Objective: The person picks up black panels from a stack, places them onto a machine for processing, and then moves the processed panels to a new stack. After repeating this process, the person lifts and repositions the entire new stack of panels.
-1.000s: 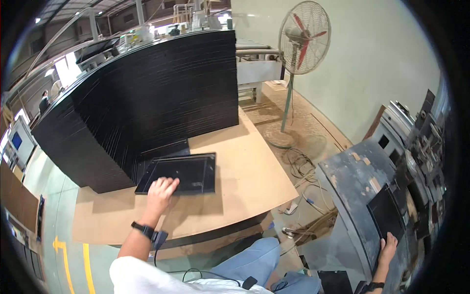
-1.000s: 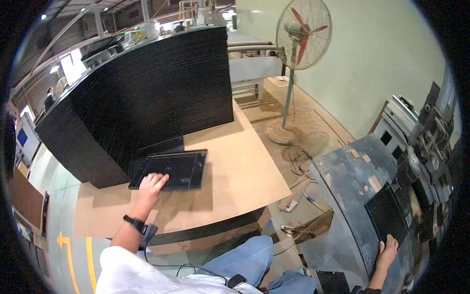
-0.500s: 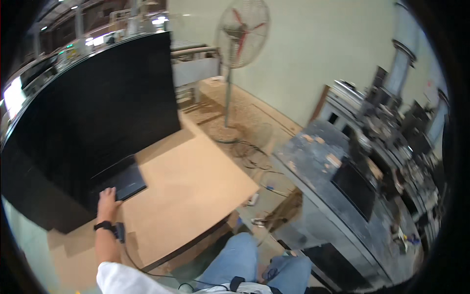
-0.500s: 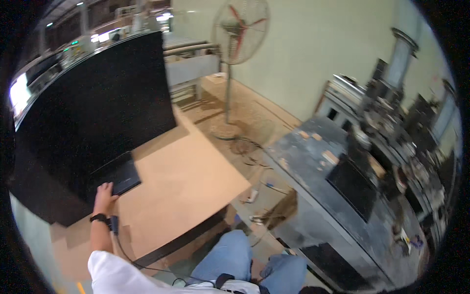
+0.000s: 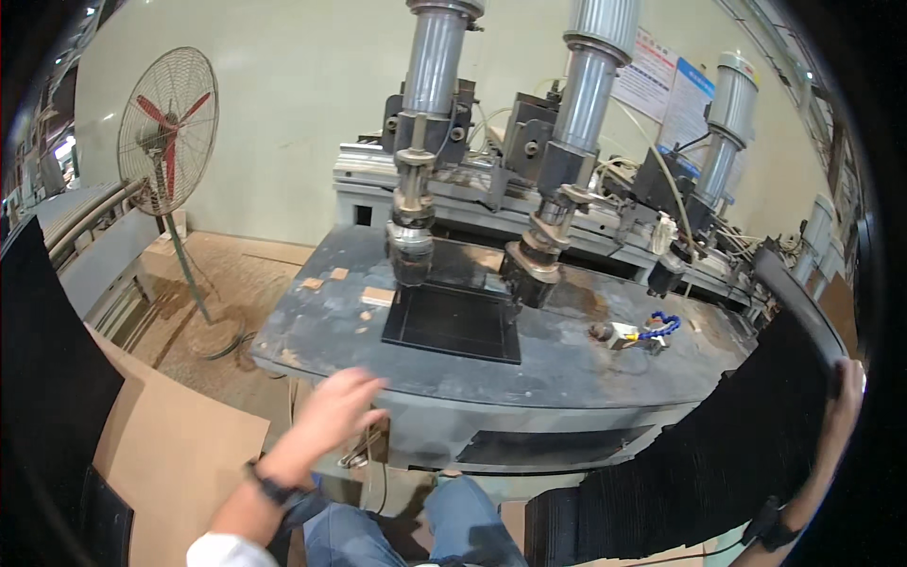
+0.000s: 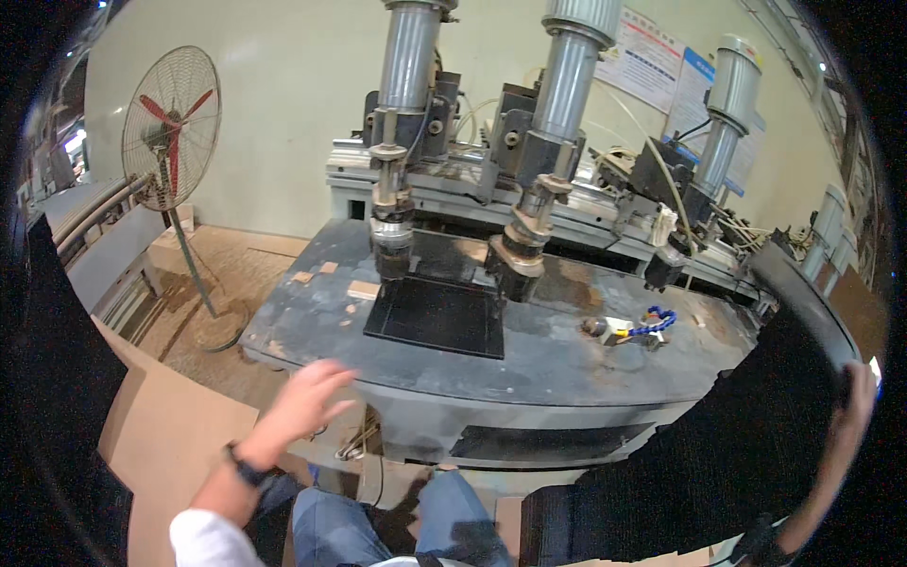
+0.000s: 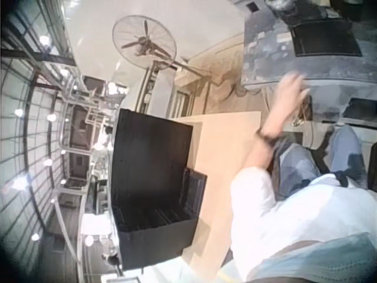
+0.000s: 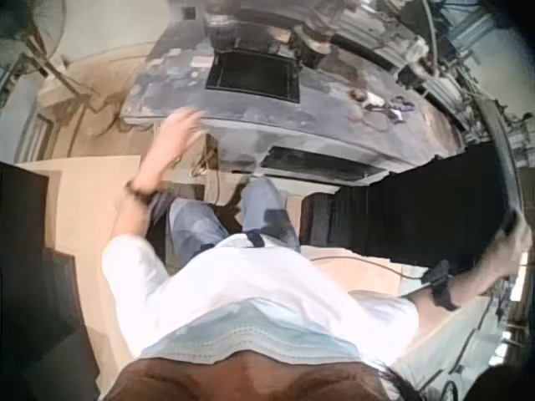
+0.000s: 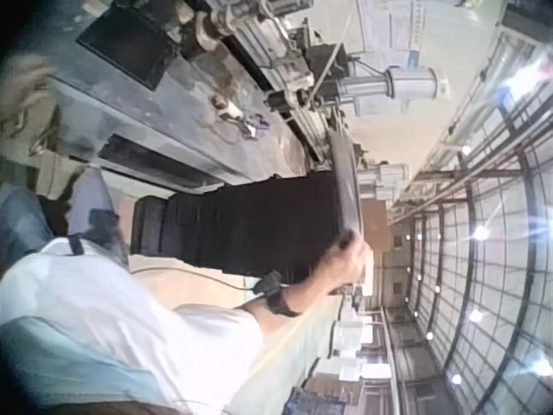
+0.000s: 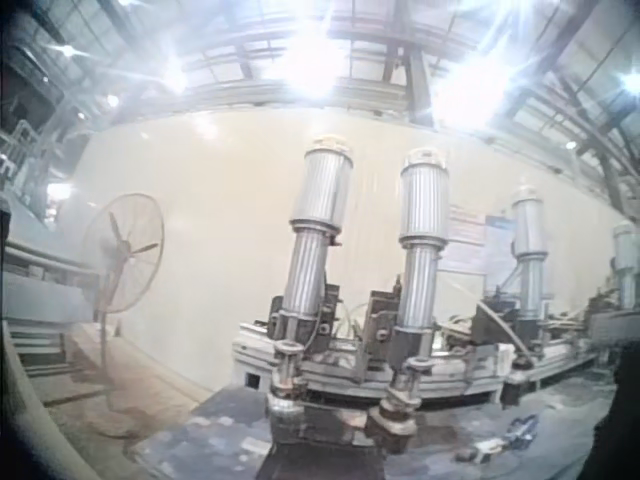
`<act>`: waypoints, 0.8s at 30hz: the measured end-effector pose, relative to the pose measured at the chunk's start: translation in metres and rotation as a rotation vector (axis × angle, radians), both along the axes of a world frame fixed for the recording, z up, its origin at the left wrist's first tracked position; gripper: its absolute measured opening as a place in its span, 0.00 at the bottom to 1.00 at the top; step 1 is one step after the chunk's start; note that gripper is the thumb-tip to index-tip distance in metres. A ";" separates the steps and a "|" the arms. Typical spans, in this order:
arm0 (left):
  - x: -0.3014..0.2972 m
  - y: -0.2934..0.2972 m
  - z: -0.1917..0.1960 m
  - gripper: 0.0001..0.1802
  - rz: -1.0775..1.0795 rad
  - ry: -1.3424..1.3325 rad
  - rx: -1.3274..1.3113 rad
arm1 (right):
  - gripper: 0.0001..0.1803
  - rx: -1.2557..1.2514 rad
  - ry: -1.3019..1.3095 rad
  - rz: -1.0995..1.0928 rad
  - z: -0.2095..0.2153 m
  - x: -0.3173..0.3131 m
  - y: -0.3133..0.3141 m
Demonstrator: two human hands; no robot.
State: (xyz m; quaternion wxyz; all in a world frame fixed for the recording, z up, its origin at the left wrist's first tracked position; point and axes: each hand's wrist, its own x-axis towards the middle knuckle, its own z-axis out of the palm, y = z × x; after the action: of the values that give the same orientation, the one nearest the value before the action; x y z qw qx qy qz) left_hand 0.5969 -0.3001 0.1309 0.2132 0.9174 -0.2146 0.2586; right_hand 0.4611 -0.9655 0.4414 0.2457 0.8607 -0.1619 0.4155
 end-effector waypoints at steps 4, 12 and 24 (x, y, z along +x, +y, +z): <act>0.131 -0.087 -0.032 0.37 0.096 0.133 0.158 | 0.19 -0.215 -0.130 0.676 -0.048 0.078 0.158; 0.056 -0.092 -0.034 0.33 0.029 -0.039 0.200 | 0.19 0.141 0.310 1.122 -0.208 0.213 0.272; -0.307 0.062 -0.011 0.14 0.674 -0.106 0.480 | 0.24 0.415 0.666 1.271 -0.355 0.364 0.346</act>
State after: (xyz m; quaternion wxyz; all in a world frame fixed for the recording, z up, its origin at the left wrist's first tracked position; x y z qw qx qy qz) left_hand 0.2898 -0.2381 0.1198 -0.1145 0.9453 0.0329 0.3035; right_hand 0.8249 -0.6193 0.0861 -0.1735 0.8973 0.3748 0.1557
